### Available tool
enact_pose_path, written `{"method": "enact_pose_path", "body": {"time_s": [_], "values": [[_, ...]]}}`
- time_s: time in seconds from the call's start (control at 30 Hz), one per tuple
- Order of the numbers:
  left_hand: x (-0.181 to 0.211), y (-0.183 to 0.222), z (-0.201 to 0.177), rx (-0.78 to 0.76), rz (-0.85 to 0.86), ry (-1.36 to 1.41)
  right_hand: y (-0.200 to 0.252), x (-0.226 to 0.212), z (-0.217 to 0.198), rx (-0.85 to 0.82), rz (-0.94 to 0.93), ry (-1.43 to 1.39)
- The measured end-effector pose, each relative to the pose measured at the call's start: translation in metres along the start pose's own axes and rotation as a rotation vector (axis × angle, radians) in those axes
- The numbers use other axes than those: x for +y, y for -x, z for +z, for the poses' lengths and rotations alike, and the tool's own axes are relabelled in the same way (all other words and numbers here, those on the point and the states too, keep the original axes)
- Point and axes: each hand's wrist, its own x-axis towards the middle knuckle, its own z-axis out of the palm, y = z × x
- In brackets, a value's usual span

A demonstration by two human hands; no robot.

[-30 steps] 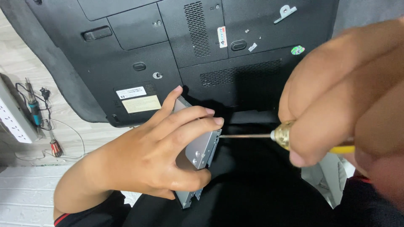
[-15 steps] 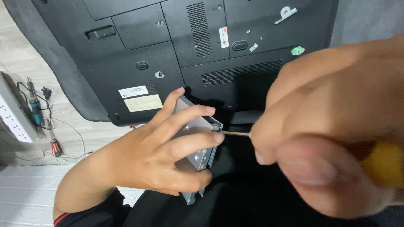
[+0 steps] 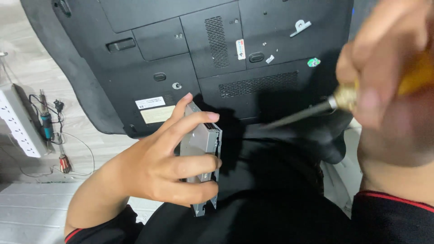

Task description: Reassembling the metal casing of a laptop optical drive using a screwdriver to align and fasten the components.

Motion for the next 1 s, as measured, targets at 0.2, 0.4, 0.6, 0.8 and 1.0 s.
{"method": "enact_pose_path", "body": {"time_s": [0.2,0.4,0.6,0.8,1.0], "values": [[-0.003,0.011,0.002,0.066,-0.002,0.146,-0.003,-0.033,0.05,-0.334,-0.286,0.284],[0.003,0.013,0.015,0.197,0.05,0.444,0.004,-0.036,0.065,-0.401,-0.479,0.482],[0.006,0.014,0.032,0.262,0.107,0.762,0.008,-0.032,0.067,-0.338,-0.502,0.477],[0.012,0.008,0.04,0.3,0.108,0.842,0.006,-0.036,0.076,-0.314,-0.582,0.436],[0.014,0.007,0.042,0.317,0.094,0.842,0.006,-0.031,0.078,-0.278,-0.645,0.461]]}}
